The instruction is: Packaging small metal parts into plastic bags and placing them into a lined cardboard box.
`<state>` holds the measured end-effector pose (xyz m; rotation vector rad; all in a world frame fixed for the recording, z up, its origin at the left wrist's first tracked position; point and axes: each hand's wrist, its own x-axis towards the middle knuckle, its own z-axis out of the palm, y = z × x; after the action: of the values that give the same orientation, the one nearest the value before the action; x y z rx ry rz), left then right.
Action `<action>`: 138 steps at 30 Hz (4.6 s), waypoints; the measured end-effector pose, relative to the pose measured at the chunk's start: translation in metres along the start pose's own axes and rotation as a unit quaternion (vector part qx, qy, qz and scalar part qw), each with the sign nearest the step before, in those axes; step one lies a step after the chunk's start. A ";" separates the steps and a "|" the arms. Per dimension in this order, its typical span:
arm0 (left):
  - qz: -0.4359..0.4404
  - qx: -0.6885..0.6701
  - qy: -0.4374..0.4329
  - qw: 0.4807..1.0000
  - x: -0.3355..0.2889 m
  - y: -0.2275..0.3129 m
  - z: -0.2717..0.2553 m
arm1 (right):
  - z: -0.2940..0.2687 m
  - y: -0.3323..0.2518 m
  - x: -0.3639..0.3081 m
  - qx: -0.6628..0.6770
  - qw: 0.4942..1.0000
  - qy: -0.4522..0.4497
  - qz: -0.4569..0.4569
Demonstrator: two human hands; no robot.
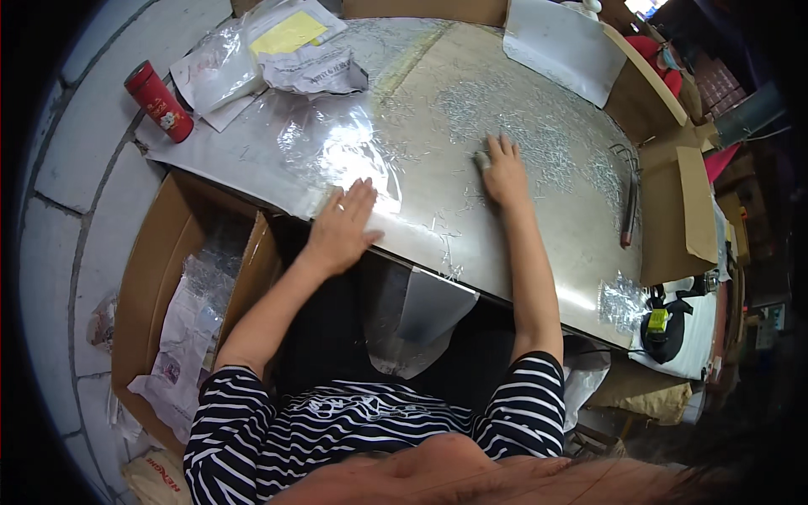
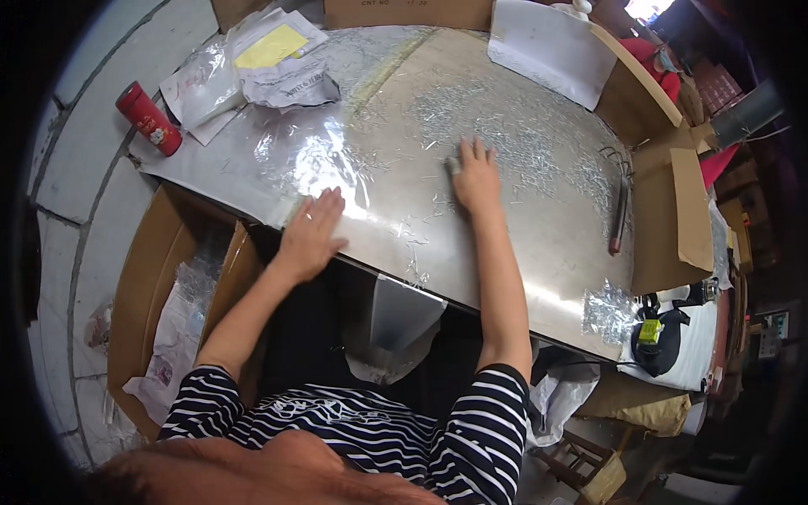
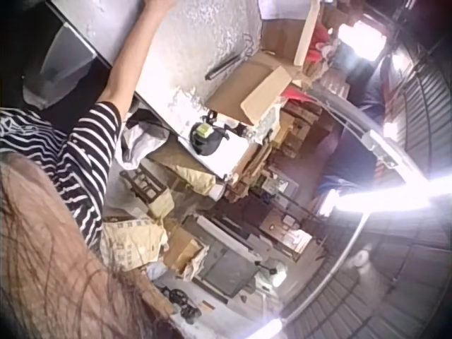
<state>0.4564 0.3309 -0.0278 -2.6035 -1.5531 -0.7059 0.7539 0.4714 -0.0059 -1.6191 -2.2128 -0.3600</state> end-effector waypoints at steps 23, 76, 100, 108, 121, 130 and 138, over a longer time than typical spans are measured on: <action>-0.145 -0.623 -0.156 0.753 -0.080 0.104 0.008 | -0.110 -0.127 -0.241 0.626 0.720 -0.223 0.201; -0.292 -0.745 -0.333 0.499 -0.154 0.120 0.100 | -0.091 -0.143 -0.280 0.380 0.889 -0.239 0.094; -0.217 -0.875 -0.234 0.365 -0.112 0.112 0.027 | -0.162 -0.059 -0.244 0.591 0.789 -0.068 0.152; -0.233 -0.814 -0.301 0.438 -0.119 0.123 0.033 | -0.123 0.104 -0.276 0.137 0.928 0.251 0.239; -0.234 -0.792 -0.268 0.496 -0.089 0.104 0.020 | -0.145 0.160 -0.263 -0.181 0.938 -0.011 0.294; -0.207 -0.763 -0.192 0.582 -0.055 0.064 -0.005 | -0.091 0.210 -0.144 0.055 0.982 -0.024 0.177; -0.204 -0.753 -0.165 0.603 -0.045 0.061 -0.007 | -0.018 0.243 -0.023 -0.076 0.909 -0.103 0.398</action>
<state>0.4872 0.2616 -0.0270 -3.2968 -2.2196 -2.7589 0.9935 0.5187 -0.0036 -2.5555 -1.4666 -0.1264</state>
